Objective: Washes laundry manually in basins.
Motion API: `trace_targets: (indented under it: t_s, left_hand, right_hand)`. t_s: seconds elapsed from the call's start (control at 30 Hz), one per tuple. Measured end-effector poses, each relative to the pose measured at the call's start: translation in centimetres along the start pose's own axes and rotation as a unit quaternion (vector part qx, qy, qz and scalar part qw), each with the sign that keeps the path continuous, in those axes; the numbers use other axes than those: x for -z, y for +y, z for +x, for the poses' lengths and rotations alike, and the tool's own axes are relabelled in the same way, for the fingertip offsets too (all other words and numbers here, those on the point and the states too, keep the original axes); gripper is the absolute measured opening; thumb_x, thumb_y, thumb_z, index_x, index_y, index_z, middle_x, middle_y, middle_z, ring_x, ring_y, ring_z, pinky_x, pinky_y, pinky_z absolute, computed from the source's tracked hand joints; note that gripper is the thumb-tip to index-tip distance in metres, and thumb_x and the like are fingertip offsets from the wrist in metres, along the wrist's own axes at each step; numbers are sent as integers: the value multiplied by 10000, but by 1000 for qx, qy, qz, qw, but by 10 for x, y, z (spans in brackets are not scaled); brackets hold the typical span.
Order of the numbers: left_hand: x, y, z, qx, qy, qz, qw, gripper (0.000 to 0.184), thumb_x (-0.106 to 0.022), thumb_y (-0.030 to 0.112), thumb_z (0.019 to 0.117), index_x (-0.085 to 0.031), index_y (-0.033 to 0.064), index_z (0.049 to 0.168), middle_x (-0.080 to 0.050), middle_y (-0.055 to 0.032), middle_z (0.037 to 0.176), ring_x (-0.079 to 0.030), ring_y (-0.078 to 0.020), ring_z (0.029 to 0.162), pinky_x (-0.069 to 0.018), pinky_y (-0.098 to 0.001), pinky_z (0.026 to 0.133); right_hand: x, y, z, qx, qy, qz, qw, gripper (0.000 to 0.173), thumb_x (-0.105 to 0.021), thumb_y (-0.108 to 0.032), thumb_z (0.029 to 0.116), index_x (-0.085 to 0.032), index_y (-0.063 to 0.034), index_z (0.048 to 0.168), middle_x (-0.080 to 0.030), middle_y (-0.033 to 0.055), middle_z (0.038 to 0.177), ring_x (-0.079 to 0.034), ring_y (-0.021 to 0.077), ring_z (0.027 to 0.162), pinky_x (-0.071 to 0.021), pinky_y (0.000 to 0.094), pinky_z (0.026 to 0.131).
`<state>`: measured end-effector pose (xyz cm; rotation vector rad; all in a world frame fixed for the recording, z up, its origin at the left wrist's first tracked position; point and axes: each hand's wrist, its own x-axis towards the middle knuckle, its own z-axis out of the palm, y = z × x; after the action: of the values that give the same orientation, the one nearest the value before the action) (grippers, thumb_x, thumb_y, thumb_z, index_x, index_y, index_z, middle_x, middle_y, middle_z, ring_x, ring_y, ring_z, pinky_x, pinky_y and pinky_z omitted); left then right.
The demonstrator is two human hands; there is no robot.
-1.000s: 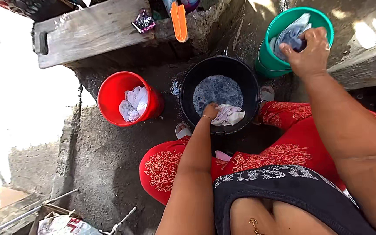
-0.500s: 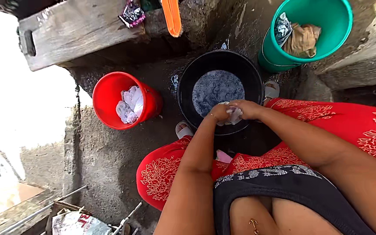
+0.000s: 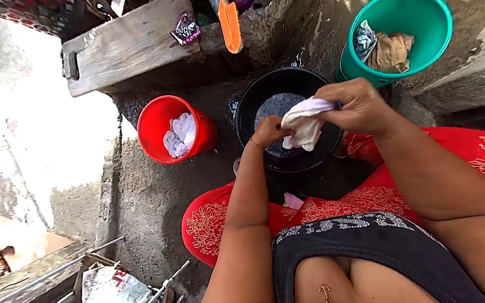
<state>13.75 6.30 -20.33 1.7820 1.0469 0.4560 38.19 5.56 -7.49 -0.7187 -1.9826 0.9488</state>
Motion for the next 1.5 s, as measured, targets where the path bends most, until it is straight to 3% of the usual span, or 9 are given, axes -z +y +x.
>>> trace_targets:
  t_s: [0.23, 0.3, 0.57, 0.7, 0.83, 0.9, 1.03, 1.27, 1.5]
  left_hand:
    - [-12, -2, 5, 13, 57, -135, 989, 316, -674, 29, 934, -645, -73, 1232, -529, -222, 1474, -572, -280, 1318, -534, -418, 1026]
    - [-18, 7, 13, 11, 54, -122, 991, 523, -679, 29, 929, -527, -52, 1423, -553, -231, 1453, -583, -310, 1302, -510, -456, 1044]
    - [1, 34, 11, -103, 124, -115, 980, 167, -581, -24, 954, -735, -66, 1004, -754, -114, 958, -714, -77, 885, -592, -286, 863]
    - [38, 71, 3, -187, 123, -92, 970, 151, -612, -30, 943, -739, -76, 1011, -748, -129, 993, -709, -105, 934, -584, -282, 889]
    - [50, 40, 5, -11, 191, -20, 981, 372, -642, 42, 901, -659, -3, 1270, -692, -83, 906, -629, -105, 757, -535, -281, 710]
    - [50, 12, 15, 137, 178, 62, 972, 531, -723, 128, 920, -570, 27, 1419, -659, -231, 1171, -655, -327, 1046, -543, -477, 925]
    - [15, -42, 37, 262, 146, 94, 949, 641, -753, 176, 911, -515, 64, 1496, -309, -285, 1618, -327, -478, 1481, -331, -650, 1170]
    - [-41, -116, 93, 336, 0, 180, 924, 862, -757, 447, 913, -293, 336, 1630, 112, -123, 1729, 101, -477, 1560, -60, -885, 1070]
    - [-73, -193, 75, 314, -147, 239, 907, 785, -500, 645, 991, -203, 344, 1652, 94, -7, 1737, 187, -354, 1571, 107, -800, 1128]
  right_hand:
    - [34, -2, 4, -26, 54, 28, 998, 143, -670, -117, 973, -718, 6, 1028, -730, 13, 989, -678, 12, 889, -591, 222, 823]
    - [20, 0, 4, -13, 40, 36, 998, 133, -666, -95, 961, -725, 24, 950, -728, 40, 926, -672, 28, 853, -579, 222, 807]
    - [32, 21, 8, -144, 108, -42, 983, 203, -573, -219, 1042, -695, -58, 1055, -690, -51, 940, -644, -39, 855, -562, 197, 813]
    - [35, 87, -9, -356, 27, -148, 922, 335, -637, -309, 990, -675, 18, 926, -648, 178, 808, -643, 304, 748, -517, 569, 714]
    - [16, 144, -21, -449, 73, -142, 879, 449, -752, -331, 925, -658, 14, 1196, -681, 257, 1094, -654, 405, 1046, -489, 627, 935]
    - [2, 166, -23, -474, 66, -161, 863, 554, -762, -318, 924, -600, 20, 1332, -624, 305, 1227, -585, 473, 1170, -445, 651, 1005]
    - [-36, 211, -31, -497, 9, -206, 843, 540, -722, -249, 945, -572, -13, 1407, -529, 325, 1398, -479, 525, 1326, -421, 673, 1059]
    - [-119, 290, -63, -594, -149, -171, 772, 890, -740, -402, 938, -237, -225, 1652, -6, 274, 1700, -191, 620, 1474, -377, 773, 1038]
    - [-131, 334, -88, -307, -479, -107, 816, 571, -636, -452, 996, -602, -98, 1444, -354, 120, 1659, -151, 388, 1580, 87, 769, 1169]
